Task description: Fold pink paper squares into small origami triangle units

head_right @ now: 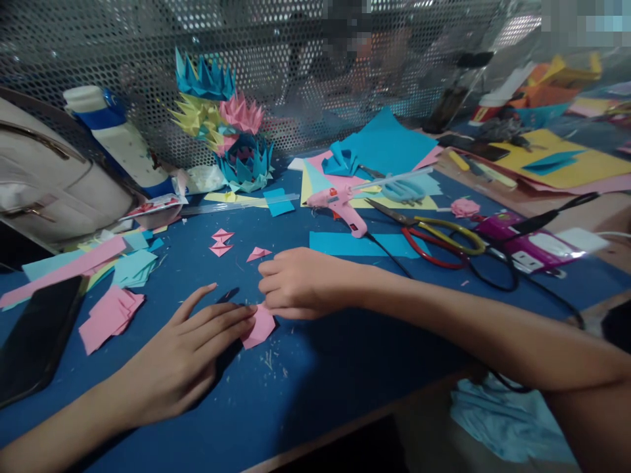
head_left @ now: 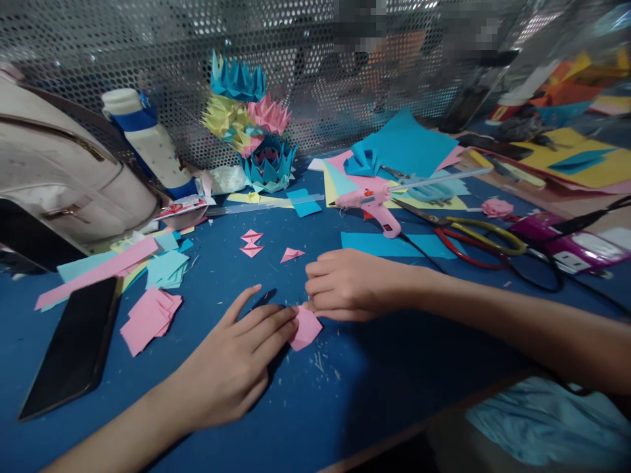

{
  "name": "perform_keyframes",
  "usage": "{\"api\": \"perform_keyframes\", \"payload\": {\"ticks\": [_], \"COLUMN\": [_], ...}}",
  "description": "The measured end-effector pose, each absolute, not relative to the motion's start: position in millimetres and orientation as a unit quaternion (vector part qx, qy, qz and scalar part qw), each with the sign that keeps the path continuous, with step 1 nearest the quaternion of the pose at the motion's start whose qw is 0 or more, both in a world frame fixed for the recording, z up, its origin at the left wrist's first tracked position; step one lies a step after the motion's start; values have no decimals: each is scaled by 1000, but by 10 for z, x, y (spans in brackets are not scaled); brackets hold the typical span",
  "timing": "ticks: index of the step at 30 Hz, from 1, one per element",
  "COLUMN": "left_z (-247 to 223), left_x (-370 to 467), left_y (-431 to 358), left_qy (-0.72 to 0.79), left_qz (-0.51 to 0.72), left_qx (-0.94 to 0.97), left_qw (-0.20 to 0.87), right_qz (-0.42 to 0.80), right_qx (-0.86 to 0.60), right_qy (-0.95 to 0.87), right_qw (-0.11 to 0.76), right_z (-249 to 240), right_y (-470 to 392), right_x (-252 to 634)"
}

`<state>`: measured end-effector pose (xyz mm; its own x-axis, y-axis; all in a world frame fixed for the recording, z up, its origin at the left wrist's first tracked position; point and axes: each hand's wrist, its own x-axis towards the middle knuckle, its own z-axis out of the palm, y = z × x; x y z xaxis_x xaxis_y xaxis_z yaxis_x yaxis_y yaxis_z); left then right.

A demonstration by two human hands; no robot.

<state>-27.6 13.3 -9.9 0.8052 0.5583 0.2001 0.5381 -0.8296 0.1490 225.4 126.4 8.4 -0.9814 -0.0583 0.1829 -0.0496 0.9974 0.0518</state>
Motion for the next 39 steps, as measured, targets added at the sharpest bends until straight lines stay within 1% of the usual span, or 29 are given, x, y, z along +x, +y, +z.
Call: {"api": "perform_keyframes", "payload": {"ticks": [4, 13, 22, 26, 36, 39], "left_z": [-106, -158, -153, -163, -166, -167], "left_x": [-244, -130, -144, -157, -168, -167], "left_y": [95, -5, -33, -30, -12, 0], "left_qy": [294, 360, 371, 373, 370, 365], "left_qz": [115, 132, 131, 137, 147, 145], "left_qx": [948, 923, 919, 918, 917, 919], "left_qw": [29, 17, -8, 4, 18, 21], "right_qz": [-15, 10, -17, -20, 17, 27], "right_qx": [16, 23, 15, 13, -15, -25], "right_qy": [-994, -992, -990, -987, -980, -980], "right_qw": [106, 124, 139, 157, 195, 195], "right_z": [67, 21, -10, -57, -136, -148], "right_y": [1257, 1278, 1252, 1250, 1273, 1271], "right_x": [2245, 2251, 2242, 2257, 2271, 2266]}}
